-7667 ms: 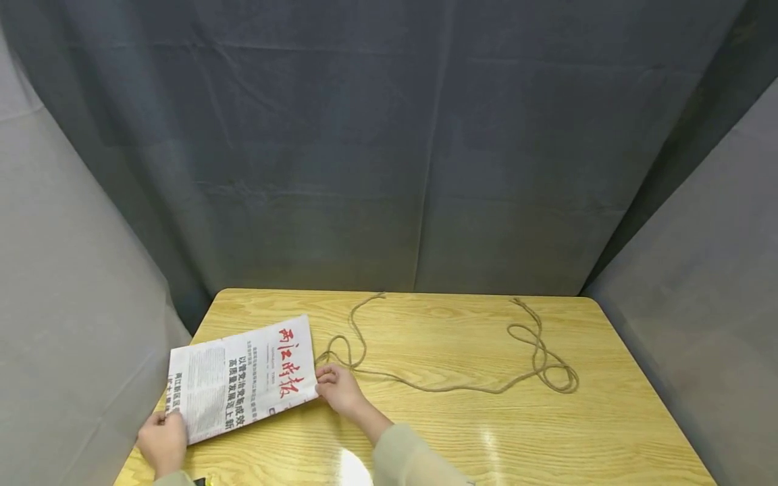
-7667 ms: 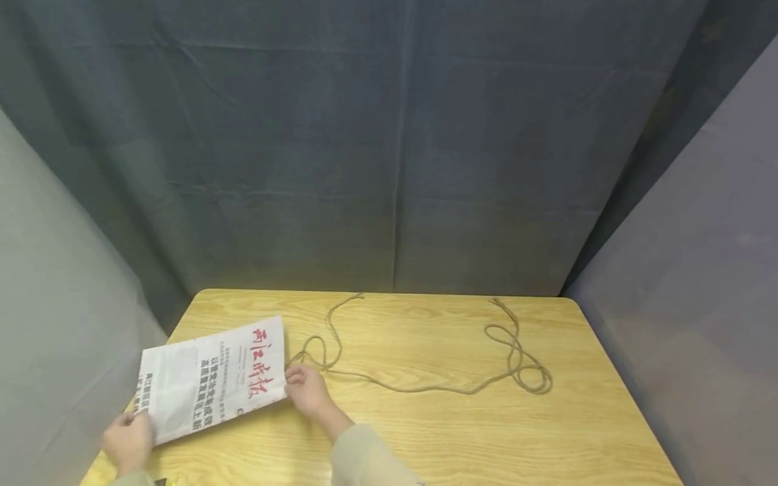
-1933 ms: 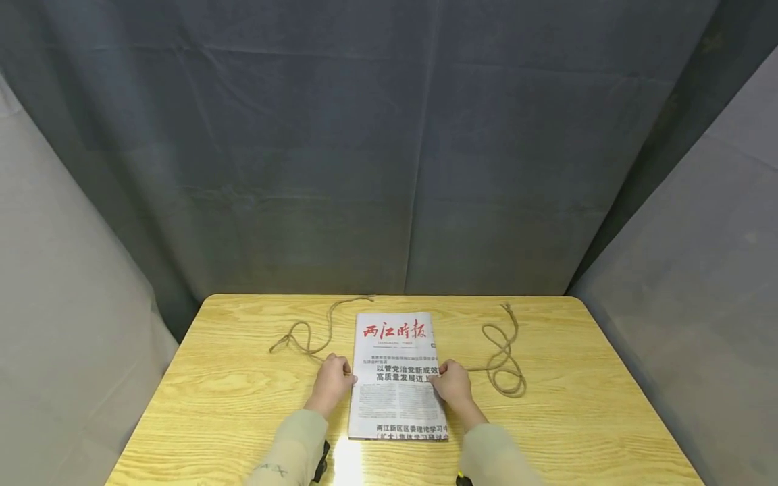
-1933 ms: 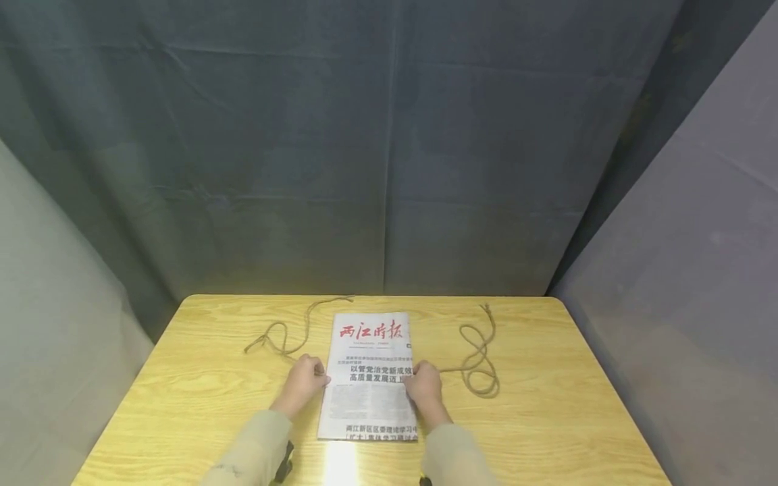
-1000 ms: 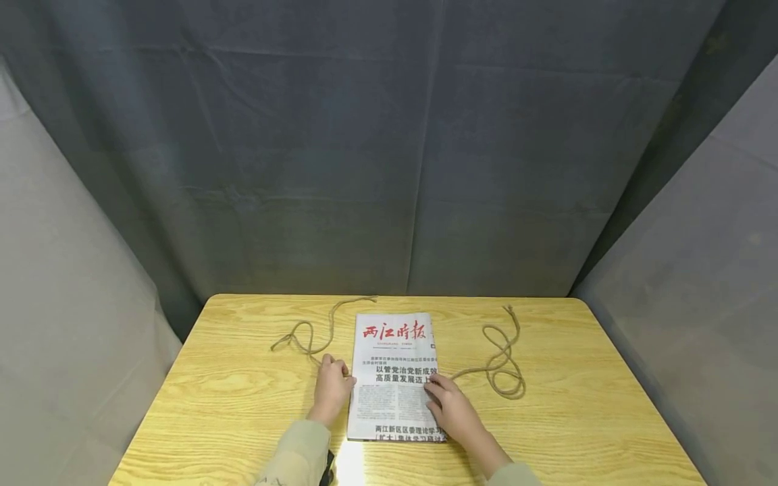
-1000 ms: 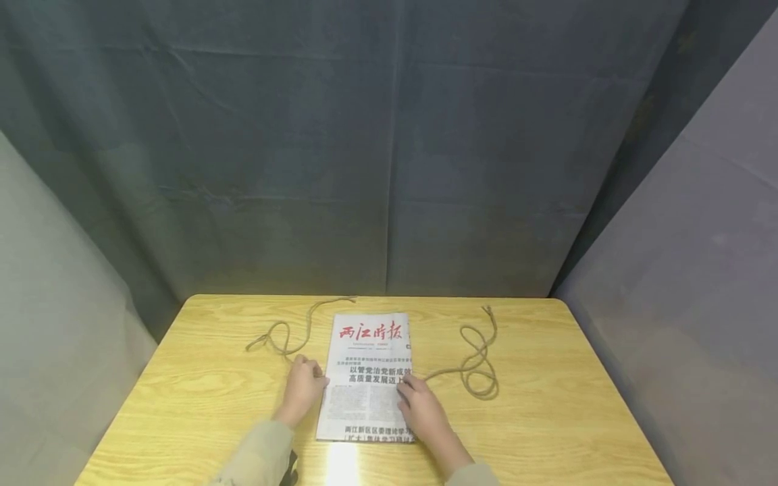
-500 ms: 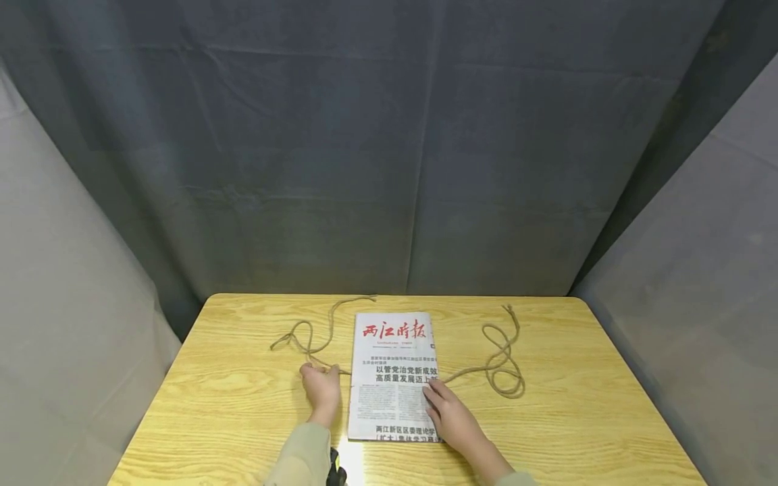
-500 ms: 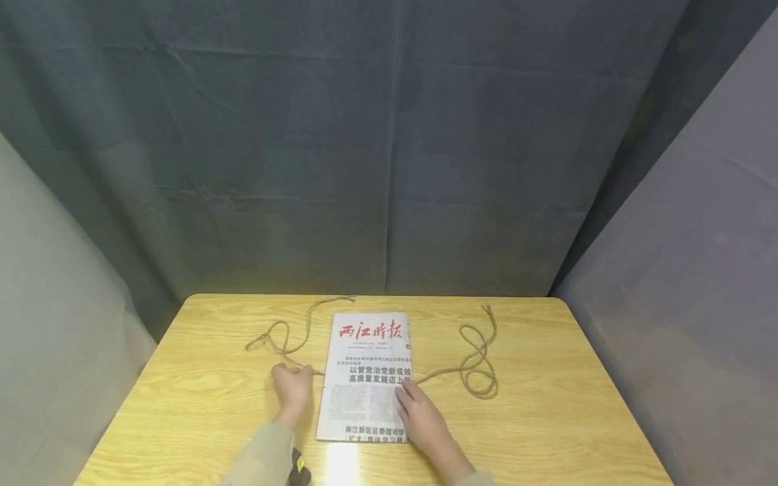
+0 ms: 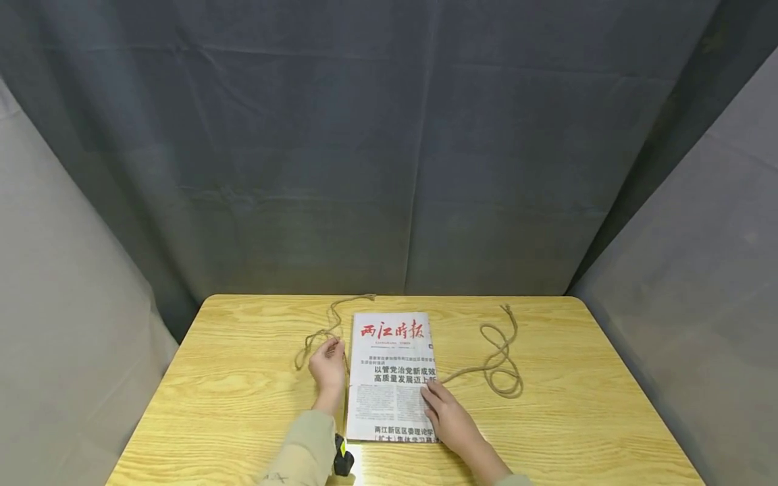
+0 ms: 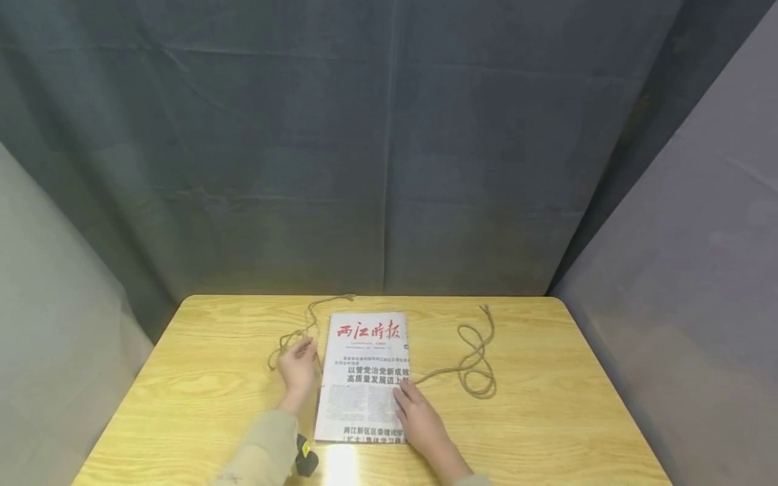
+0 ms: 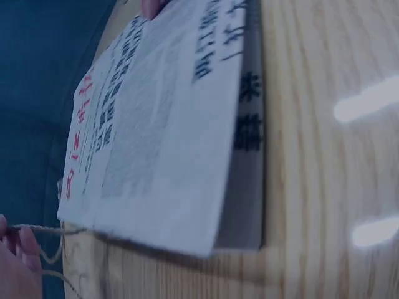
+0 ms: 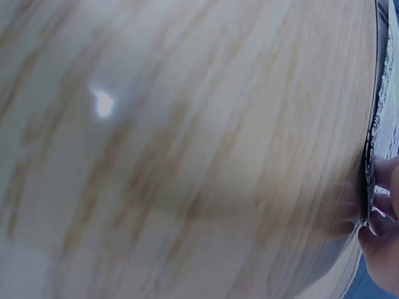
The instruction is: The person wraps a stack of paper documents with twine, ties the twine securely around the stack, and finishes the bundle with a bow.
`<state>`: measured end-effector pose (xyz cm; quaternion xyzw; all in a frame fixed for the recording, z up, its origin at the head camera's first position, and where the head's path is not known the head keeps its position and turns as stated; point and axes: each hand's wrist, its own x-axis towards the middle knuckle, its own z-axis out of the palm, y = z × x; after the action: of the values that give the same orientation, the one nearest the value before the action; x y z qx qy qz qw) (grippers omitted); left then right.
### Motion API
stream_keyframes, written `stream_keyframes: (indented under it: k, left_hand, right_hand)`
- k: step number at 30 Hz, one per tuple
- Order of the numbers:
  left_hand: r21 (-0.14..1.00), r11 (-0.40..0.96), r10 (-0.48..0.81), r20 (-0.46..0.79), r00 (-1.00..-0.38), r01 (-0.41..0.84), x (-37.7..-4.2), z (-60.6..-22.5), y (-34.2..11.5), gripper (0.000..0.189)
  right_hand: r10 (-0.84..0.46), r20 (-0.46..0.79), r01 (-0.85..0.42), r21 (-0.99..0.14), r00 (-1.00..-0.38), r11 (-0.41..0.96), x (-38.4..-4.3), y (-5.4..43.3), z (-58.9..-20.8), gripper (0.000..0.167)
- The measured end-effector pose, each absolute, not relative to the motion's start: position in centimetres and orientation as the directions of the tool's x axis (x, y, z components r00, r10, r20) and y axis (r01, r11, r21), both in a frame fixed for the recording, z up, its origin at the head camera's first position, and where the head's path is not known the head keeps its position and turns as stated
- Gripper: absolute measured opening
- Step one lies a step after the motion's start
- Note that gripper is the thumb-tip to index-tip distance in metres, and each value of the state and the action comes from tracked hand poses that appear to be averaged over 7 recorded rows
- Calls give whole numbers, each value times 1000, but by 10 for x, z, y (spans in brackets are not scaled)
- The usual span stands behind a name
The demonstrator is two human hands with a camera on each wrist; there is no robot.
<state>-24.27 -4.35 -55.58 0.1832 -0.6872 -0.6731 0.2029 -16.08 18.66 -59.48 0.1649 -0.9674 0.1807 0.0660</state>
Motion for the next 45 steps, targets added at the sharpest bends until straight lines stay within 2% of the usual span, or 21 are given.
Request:
stream_keyframes:
  k: [5, 9, 12, 16, 20, 22, 24, 29, 33, 40, 45]
  left_hand:
    - [926, 297, -391, 342, -855, 235, -243, -555, -19, 23]
    - [825, 445, -160, 456, -875, 349, -239, -559, 0, 26]
    - [732, 567, 55, 425, -904, 379, -233, -566, 10, 27]
    - [528, 747, 314, 255, -915, 404, -222, -577, 13, 32]
    - [308, 834, 439, 132, -889, 458, -215, -588, 7, 37]
    - [272, 842, 441, 150, -885, 466, -215, -591, 2, 39]
    - [297, 847, 393, 210, -895, 441, -219, -595, -4, 40]
    - [510, 814, 100, 353, -930, 280, -224, -591, -23, 37]
    - [609, 773, -58, 348, -936, 178, -224, -588, -32, 30]
    - [663, 726, -79, 342, -936, 181, -221, -591, -33, 33]
    - [640, 728, 15, 342, -939, 245, -221, -597, -36, 31]
  right_hand:
    - [-296, 158, -333, -326, -942, 885, -162, 188, -597, 41]
    - [-301, 176, -344, -330, -937, 879, -162, 189, -598, 41]
    - [-301, 194, -351, -332, -934, 875, -162, 189, -599, 40]
    - [-303, 195, -354, -338, -933, 872, -162, 189, -600, 40]
    - [-304, 185, -352, -346, -934, 870, -162, 189, -599, 40]
    - [-301, 181, -347, -348, -936, 871, -162, 188, -599, 40]
    - [-297, 177, -342, -351, -938, 872, -161, 188, -598, 40]
    - [-291, 184, -340, -361, -939, 869, -161, 188, -598, 40]
    - [-290, 200, -345, -359, -936, 867, -161, 189, -598, 40]
    - [-297, 187, -346, -355, -936, 868, -161, 190, -601, 41]
    - [-285, 181, -333, -359, -941, 872, -162, 189, -602, 41]
